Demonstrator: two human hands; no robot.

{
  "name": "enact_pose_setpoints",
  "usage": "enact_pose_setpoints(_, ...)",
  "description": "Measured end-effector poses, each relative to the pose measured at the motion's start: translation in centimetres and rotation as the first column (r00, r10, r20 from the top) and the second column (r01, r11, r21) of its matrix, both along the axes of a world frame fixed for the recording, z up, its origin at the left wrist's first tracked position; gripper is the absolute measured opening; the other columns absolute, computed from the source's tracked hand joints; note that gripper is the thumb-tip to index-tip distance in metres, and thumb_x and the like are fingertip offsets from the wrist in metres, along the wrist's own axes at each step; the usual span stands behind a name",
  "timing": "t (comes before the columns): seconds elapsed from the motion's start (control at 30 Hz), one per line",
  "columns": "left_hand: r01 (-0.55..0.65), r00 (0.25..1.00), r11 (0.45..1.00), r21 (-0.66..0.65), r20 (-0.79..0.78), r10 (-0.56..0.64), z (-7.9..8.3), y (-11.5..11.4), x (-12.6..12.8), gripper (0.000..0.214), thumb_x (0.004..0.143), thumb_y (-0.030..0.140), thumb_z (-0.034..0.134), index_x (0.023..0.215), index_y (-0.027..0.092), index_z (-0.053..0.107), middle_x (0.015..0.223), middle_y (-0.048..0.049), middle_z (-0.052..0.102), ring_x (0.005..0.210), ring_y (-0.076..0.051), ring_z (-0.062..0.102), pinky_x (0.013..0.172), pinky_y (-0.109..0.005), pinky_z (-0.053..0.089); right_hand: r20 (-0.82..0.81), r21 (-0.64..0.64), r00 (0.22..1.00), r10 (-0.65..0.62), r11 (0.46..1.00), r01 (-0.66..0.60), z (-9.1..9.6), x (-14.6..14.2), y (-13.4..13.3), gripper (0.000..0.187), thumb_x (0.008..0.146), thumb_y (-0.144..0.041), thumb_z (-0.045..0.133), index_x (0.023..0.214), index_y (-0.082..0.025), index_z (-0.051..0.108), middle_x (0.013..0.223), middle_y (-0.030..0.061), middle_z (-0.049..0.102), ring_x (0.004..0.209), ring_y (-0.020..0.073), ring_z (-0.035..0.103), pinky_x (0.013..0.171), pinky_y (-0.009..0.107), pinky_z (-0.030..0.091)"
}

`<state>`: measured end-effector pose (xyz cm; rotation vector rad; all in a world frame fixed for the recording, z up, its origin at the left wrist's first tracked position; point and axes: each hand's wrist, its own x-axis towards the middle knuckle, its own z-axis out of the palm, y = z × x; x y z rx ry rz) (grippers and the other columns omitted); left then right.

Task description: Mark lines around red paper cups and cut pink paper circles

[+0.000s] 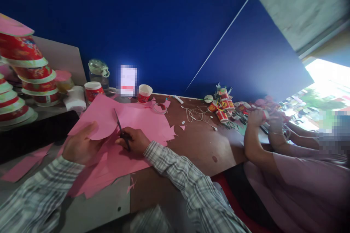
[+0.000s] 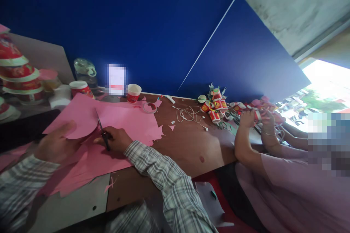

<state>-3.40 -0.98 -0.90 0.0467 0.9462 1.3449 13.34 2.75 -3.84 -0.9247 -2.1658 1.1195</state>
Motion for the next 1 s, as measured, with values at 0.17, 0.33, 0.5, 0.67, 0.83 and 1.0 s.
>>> enact_pose_setpoints(0.17, -0.056, 0.998, 0.998, 0.015, -0.031, 0.057, 1.1, -0.2, 0.7, 0.04, 0.073, 0.031, 0.043, 0.107, 0.012, 0.056, 0.079, -0.0081, 0.07, 0.076, -0.018, 0.063, 0.069, -0.031, 0.053, -0.008, -0.016, 1.0, 0.019, 1.0, -0.019, -0.4, 0.1, 0.1, 0.031, 0.084, -0.039, 0.055, 0.099, -0.011, 0.059, 0.061, -0.0007, 0.051, 0.055, 0.0075, 0.044, 0.053, 0.017, 0.037)
enact_pose_setpoints(0.33, -0.017, 0.998, 0.999, 0.035, -0.056, 0.019, 1.6, -0.3, 0.9, 0.042, 0.073, 0.034, 0.041, 0.106, 0.011, 0.057, 0.076, -0.0091, 0.069, 0.073, -0.018, 0.063, 0.063, -0.031, 0.054, 0.014, 0.012, 1.0, 0.021, 1.0, -0.021, -0.5, 0.1, 0.1, 0.035, 0.085, -0.044, 0.054, 0.098, -0.012, 0.059, 0.063, -0.0003, 0.051, 0.056, 0.0075, 0.044, 0.054, 0.017, 0.037)
enact_pose_setpoints(0.5, -0.006, 0.997, 1.0, 0.029, -0.072, 0.008, 1.5, -0.3, 0.8, 0.041, 0.072, 0.033, 0.042, 0.104, 0.013, 0.057, 0.076, -0.0083, 0.069, 0.07, -0.017, 0.063, 0.059, -0.03, 0.054, 0.019, 0.008, 1.0, 0.019, 1.0, -0.019, -0.3, 0.1, 0.0, 0.038, 0.084, -0.047, 0.052, 0.099, -0.012, 0.06, 0.062, -0.0008, 0.05, 0.054, 0.0075, 0.043, 0.054, 0.017, 0.037)
enact_pose_setpoints(0.67, -0.022, 0.998, 0.996, 0.087, -0.057, 0.027, 0.4, -0.2, 0.2, 0.042, 0.07, 0.032, 0.046, 0.106, 0.014, 0.056, 0.081, -0.0085, 0.069, 0.072, -0.018, 0.062, 0.068, -0.034, 0.053, 0.001, 0.02, 0.999, 0.039, 0.999, -0.039, -0.3, 0.1, 0.1, 0.037, 0.085, -0.045, 0.052, 0.099, -0.012, 0.059, 0.061, -0.001, 0.05, 0.054, 0.0075, 0.044, 0.054, 0.017, 0.037)
enact_pose_setpoints(0.83, 0.026, 0.999, 1.0, 0.015, -0.028, -0.025, 0.3, -0.2, -0.2, 0.043, 0.068, 0.035, 0.048, 0.103, 0.013, 0.057, 0.078, -0.0098, 0.069, 0.07, -0.021, 0.063, 0.064, -0.039, 0.053, -0.01, 0.013, 0.999, 0.051, 0.999, -0.051, -0.3, 0.1, 0.1, 0.035, 0.085, -0.043, 0.053, 0.099, -0.012, 0.059, 0.061, -0.0005, 0.052, 0.055, 0.0077, 0.044, 0.054, 0.017, 0.038)
enact_pose_setpoints(1.0, 0.001, 0.999, 1.0, 0.02, -0.045, 0.0, 0.9, -0.1, -0.1, 0.041, 0.067, 0.033, 0.049, 0.102, 0.012, 0.057, 0.079, -0.0093, 0.068, 0.069, -0.019, 0.062, 0.064, -0.036, 0.054, 0.029, 0.041, 0.998, 0.049, 0.998, -0.05, 0.0, 0.2, 0.0, 0.035, 0.084, -0.043, 0.054, 0.097, -0.011, 0.06, 0.062, 0.0004, 0.053, 0.054, 0.0076, 0.044, 0.053, 0.017, 0.038)
